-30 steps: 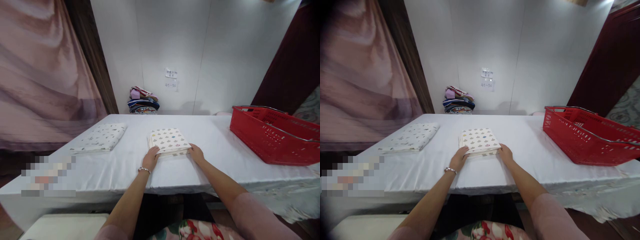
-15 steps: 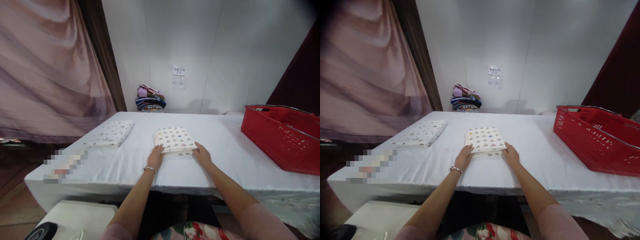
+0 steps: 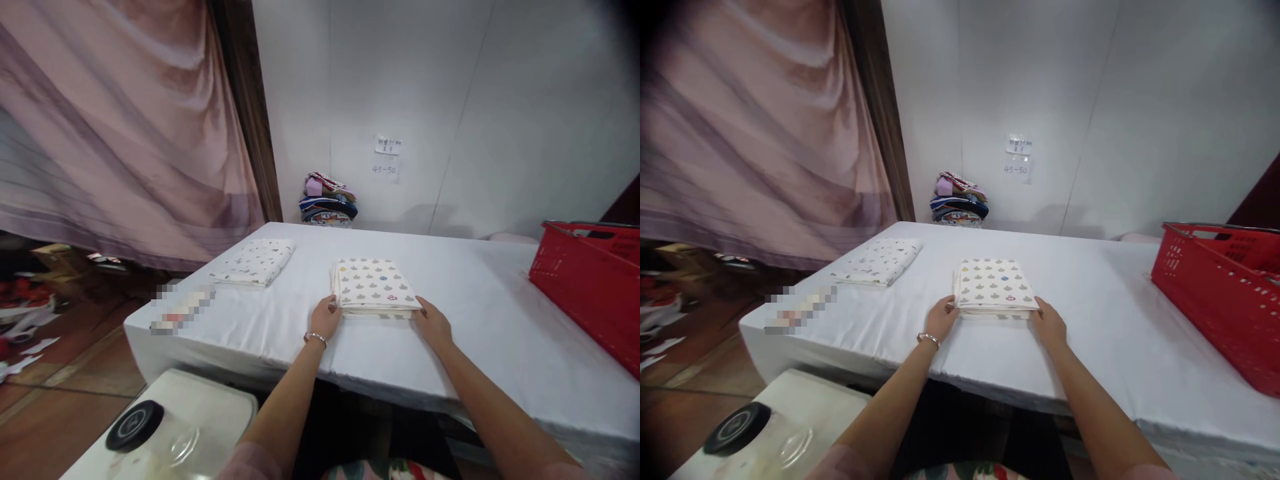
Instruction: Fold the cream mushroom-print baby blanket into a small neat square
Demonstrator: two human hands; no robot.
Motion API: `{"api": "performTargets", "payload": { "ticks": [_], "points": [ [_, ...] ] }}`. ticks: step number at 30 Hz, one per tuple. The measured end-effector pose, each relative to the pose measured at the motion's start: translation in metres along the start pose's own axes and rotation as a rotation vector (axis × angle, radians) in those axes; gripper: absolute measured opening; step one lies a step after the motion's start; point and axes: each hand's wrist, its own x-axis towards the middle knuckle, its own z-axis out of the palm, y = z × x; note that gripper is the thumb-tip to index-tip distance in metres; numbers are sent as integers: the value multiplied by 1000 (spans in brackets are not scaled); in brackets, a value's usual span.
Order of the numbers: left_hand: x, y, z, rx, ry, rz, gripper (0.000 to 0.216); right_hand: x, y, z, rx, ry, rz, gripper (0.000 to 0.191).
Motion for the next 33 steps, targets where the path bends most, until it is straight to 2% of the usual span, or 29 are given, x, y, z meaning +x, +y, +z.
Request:
{"api": "performTargets", "payload": {
  "ticks": [3, 6, 9, 14, 18, 21, 26, 29, 33],
  "points": [
    [-5, 4, -3, -63, 12, -54, 31, -1, -2, -2, -21, -9, 7, 49],
    [-9, 8, -5, -92, 77, -53, 17, -2, -3, -3, -41, -18, 12, 49],
    [-8, 13, -4, -27, 124, 2, 31, -2, -3, -2, -53, -20, 1, 49],
    [4, 27, 2, 108, 64, -77, 39, -1, -2, 0, -53, -22, 1, 52],
    [14, 37, 6, 161, 27, -123, 28, -2, -2, 1, -46, -14, -4, 54],
    [16, 35, 4, 93, 73, -112, 20, -2, -3, 1, -52, -18, -5, 55],
    [9, 18, 5, 85, 134, -124, 20, -2, -4, -1, -87, -41, 9, 55],
    [2, 16, 6, 104, 178, -70, 21, -2, -4, -1, -86, -44, 6, 55],
    [-4, 22, 3, 124, 237, 110, 20, -2, -2, 0, -74, -40, 9, 54]
  ]
}}
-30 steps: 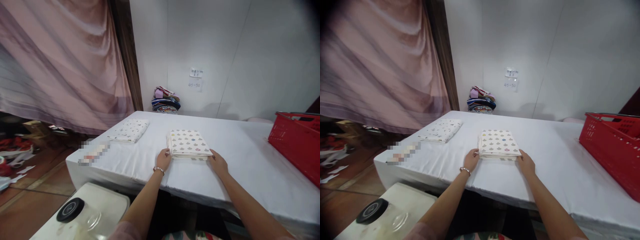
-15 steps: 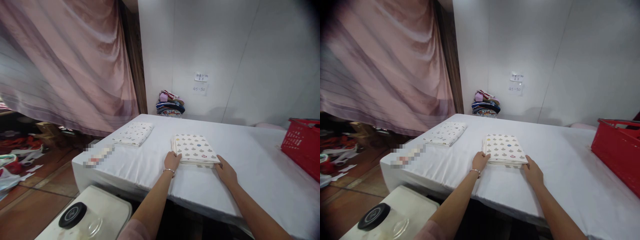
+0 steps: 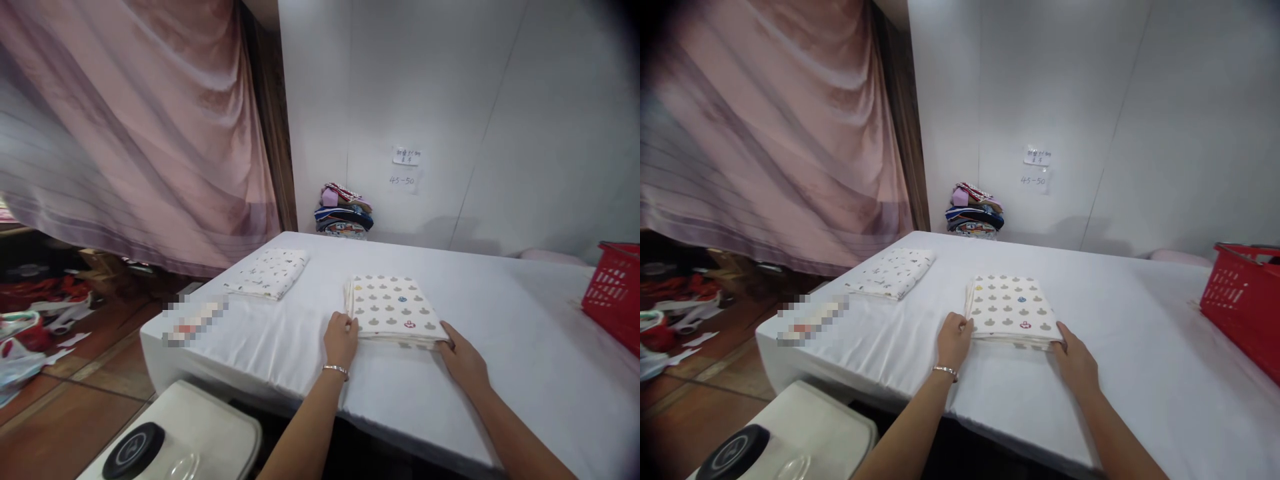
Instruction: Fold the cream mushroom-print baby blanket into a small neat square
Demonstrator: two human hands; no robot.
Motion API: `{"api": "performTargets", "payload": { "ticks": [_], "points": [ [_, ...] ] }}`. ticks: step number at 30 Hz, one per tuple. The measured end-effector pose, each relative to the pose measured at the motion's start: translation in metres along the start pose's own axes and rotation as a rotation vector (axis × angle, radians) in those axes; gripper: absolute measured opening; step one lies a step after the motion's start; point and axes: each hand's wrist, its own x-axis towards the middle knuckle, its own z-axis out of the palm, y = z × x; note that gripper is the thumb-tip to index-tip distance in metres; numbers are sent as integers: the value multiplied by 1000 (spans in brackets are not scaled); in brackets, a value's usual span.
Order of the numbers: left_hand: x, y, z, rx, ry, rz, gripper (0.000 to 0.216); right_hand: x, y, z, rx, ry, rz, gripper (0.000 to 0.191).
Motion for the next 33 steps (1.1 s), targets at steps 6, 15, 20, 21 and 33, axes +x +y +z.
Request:
{"api": "performTargets", "payload": {
  "ticks": [6, 15, 20, 21, 33],
  "points": [
    [8, -4, 1, 88, -143, -137, 19, 1, 1, 0, 23, -16, 19, 54],
    [29, 6, -2, 191, -141, -159, 31, 4, 2, 0, 33, -34, 43, 54],
    [70, 15, 15, 234, -228, -176, 33, 5, 5, 3, 22, -26, 36, 55],
    [78, 17, 19, 245, -267, -198, 33, 5, 5, 3, 23, -29, 38, 55],
    [75, -1, 28, 183, -228, -285, 21, 5, 4, 0, 45, -56, 71, 55]
  ]
}}
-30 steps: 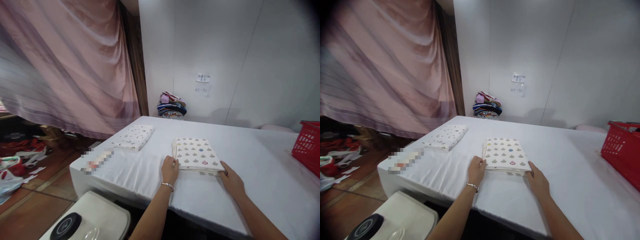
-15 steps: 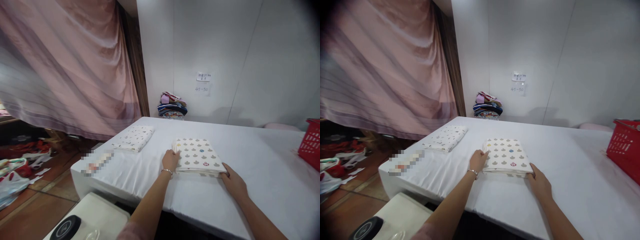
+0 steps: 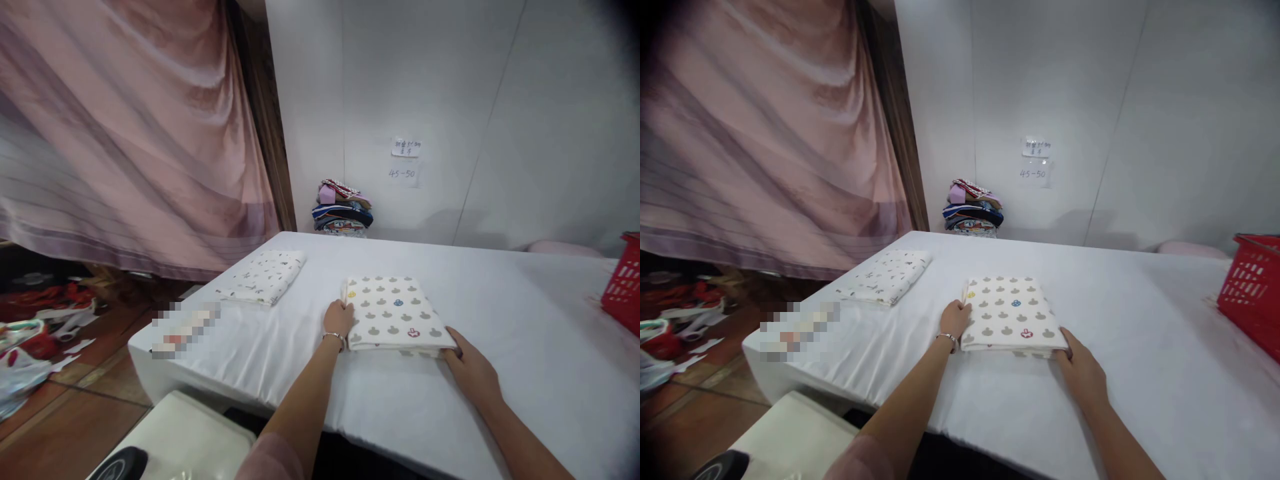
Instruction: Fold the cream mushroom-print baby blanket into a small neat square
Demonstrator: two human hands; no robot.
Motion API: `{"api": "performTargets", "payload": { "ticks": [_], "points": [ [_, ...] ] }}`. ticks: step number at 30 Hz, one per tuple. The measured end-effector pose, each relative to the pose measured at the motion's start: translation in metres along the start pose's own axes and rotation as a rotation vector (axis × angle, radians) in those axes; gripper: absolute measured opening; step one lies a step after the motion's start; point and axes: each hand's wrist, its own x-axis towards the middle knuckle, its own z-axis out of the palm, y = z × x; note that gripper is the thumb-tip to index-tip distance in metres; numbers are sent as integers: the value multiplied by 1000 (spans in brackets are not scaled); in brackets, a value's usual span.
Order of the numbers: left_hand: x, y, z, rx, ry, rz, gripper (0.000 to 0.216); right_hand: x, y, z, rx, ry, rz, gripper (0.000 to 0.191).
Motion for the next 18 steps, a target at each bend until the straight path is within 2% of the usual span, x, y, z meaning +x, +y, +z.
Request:
{"api": "performTargets", "payload": {
  "ticks": [6, 11, 13, 18],
  "points": [
    [2, 2, -1, 23, -37, -33, 21, 0, 0, 1, 76, -1, 29, 56],
    [-1, 1, 0, 72, -49, 4, 23, -2, 1, -2, 438, 45, 82, 59],
    [-2, 0, 3, 85, -46, 15, 22, 3, 0, -6, 504, 43, 123, 61],
    [-1, 2, 3, 93, -46, 18, 20, 32, -12, -10, 436, -117, 202, 76]
  ]
}}
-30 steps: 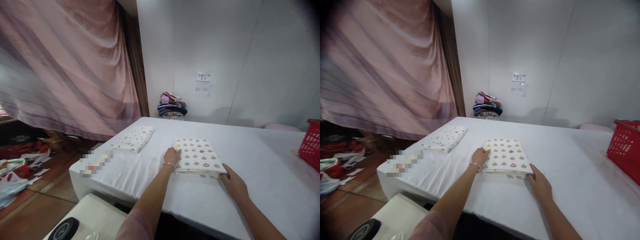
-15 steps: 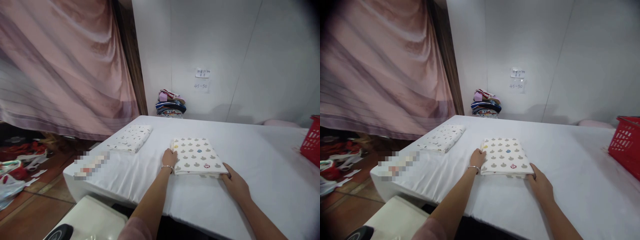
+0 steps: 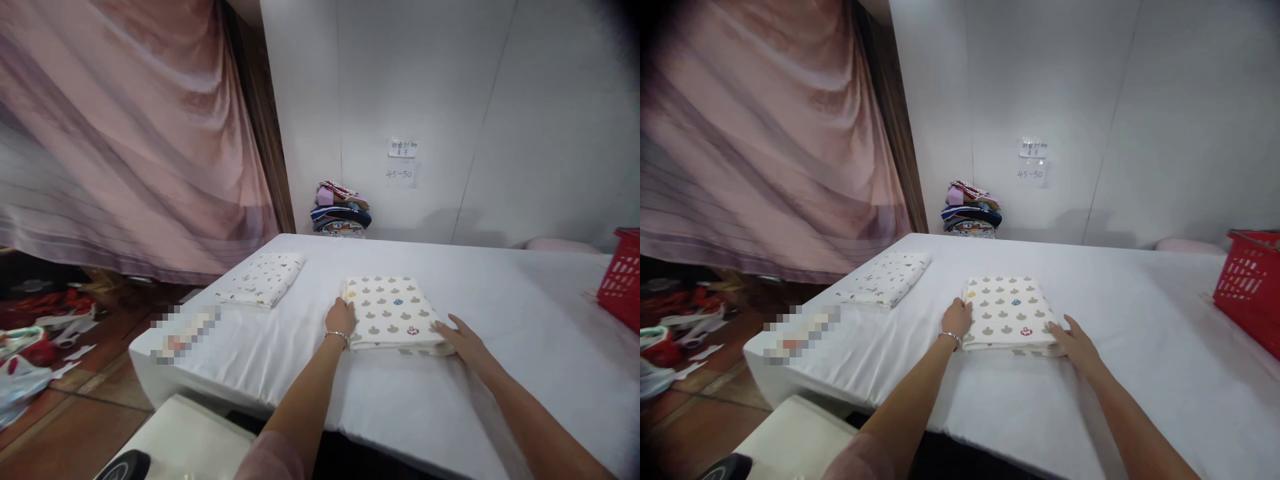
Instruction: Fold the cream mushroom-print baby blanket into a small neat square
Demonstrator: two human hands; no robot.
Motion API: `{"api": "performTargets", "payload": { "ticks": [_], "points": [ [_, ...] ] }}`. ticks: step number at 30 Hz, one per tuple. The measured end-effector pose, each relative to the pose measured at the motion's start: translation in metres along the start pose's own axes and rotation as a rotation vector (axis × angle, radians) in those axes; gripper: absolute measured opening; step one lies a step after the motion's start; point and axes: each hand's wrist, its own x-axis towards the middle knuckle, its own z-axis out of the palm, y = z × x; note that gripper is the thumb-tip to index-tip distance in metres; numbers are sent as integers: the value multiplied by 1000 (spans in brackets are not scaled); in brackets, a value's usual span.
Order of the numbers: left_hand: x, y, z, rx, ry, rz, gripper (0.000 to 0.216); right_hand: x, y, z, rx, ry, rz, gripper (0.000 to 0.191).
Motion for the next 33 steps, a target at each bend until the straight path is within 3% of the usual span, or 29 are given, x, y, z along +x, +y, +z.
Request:
{"api": "performTargets", "payload": {
  "ticks": [4, 8, 10, 14, 17, 19, 23, 27, 30, 33],
  "points": [
    [-1, 3, -6, -7, -12, -20, 19, 19, -16, 0, -61, -97, -24, 74],
    [-19, 11, 10, -84, -48, 42, 15, 39, -11, -34, 66, -178, -42, 71],
    [-37, 18, 28, -164, -116, 97, 14, 52, 0, -59, 15, -90, -35, 66],
    [-70, 35, 61, -323, -189, 123, 11, 64, 16, -84, -399, 105, -51, 46],
    [-81, 41, 65, -433, -224, 62, 10, 40, 5, -65, -651, 160, -290, 35],
    [-82, 42, 62, -515, -283, 13, 11, 8, -10, -40, -643, 134, -503, 35],
    [-77, 41, 51, -555, -373, -29, 13, -62, -24, 9, -574, -164, -789, 39],
    [-51, 35, 38, -373, -237, 40, 22, -93, -7, 31, -721, -27, -932, 44],
    [-21, 33, 27, -265, -100, 34, 30, -93, 7, 34, -780, 66, -989, 43],
    [3, 38, 20, -194, -88, 2, 40, -91, 9, 35, -795, 121, -1021, 41]
  ]
}}
